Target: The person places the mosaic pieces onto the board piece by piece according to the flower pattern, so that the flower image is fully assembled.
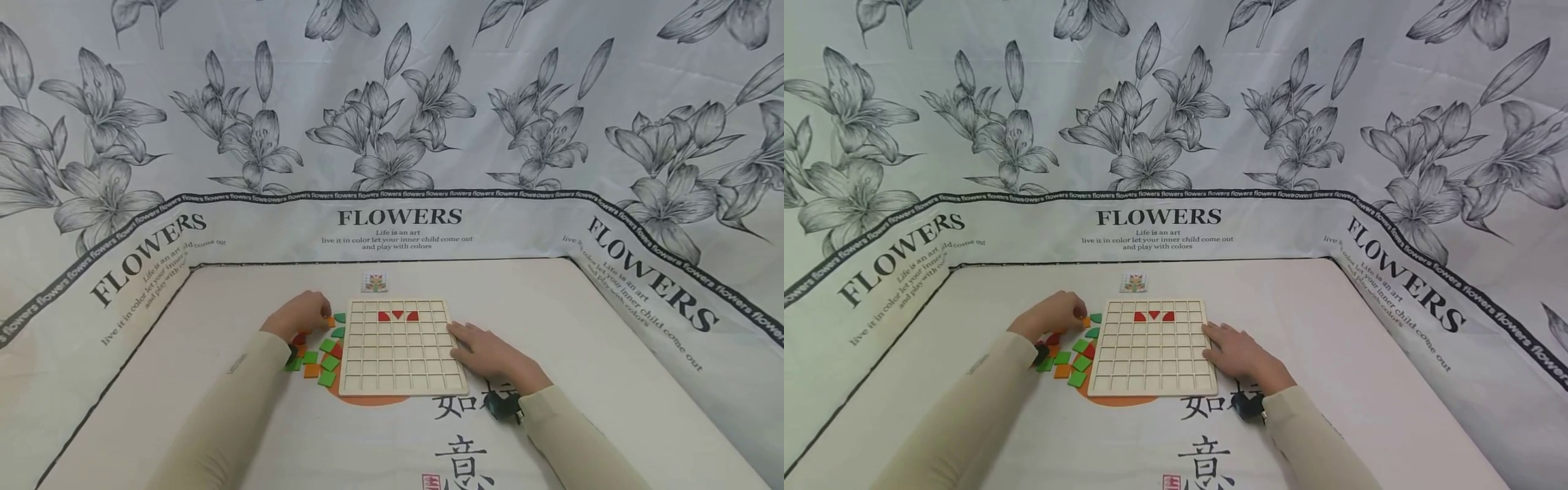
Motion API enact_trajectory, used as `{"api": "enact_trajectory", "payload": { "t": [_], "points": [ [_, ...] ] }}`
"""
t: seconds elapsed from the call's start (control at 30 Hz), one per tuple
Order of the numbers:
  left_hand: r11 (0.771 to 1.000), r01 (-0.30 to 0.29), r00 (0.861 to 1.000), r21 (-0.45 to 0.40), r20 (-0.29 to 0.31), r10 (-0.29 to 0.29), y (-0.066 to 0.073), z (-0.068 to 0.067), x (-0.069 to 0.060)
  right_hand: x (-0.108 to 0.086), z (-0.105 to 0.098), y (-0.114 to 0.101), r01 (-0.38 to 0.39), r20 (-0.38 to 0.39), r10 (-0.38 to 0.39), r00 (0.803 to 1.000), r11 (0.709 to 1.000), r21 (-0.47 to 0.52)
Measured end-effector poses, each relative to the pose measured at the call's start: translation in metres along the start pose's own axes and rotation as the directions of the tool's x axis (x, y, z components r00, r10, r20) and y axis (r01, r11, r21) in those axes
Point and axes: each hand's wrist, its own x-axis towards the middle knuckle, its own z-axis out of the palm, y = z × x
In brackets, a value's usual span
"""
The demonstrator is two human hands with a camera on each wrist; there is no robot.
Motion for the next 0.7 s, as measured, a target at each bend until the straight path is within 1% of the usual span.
{"api": "enact_trajectory", "payload": {
  "t": [0.13, 0.3, 0.43, 0.57, 0.7],
  "points": [
    [1.000, -0.008, 1.000, 0.004, -0.001, 0.008, -0.001, 0.001, 0.002, -0.001, -0.001, -0.001, -0.002, 0.001, 0.002, 1.000, 1.000, 0.005],
    [1.000, -0.001, 1.000, -0.001, -0.004, 0.001, -0.001, 0.001, 0.003, -0.001, 0.000, -0.001, -0.011, 0.004, 0.011, 1.000, 1.000, 0.011],
    [1.000, -0.017, 1.000, 0.008, -0.011, 0.017, -0.001, 0.002, 0.004, -0.001, 0.000, -0.001, -0.011, 0.005, 0.011, 1.000, 1.000, 0.005],
    [0.997, -0.075, 0.996, 0.025, -0.036, 0.076, 0.003, 0.001, 0.004, 0.000, 0.001, -0.001, -0.015, 0.007, 0.015, 1.000, 1.000, 0.004],
    [0.989, -0.148, 0.987, 0.028, -0.061, 0.149, 0.011, 0.001, 0.008, 0.000, 0.001, 0.000, -0.011, 0.004, 0.011, 1.000, 1.000, 0.010]
  ]
}}
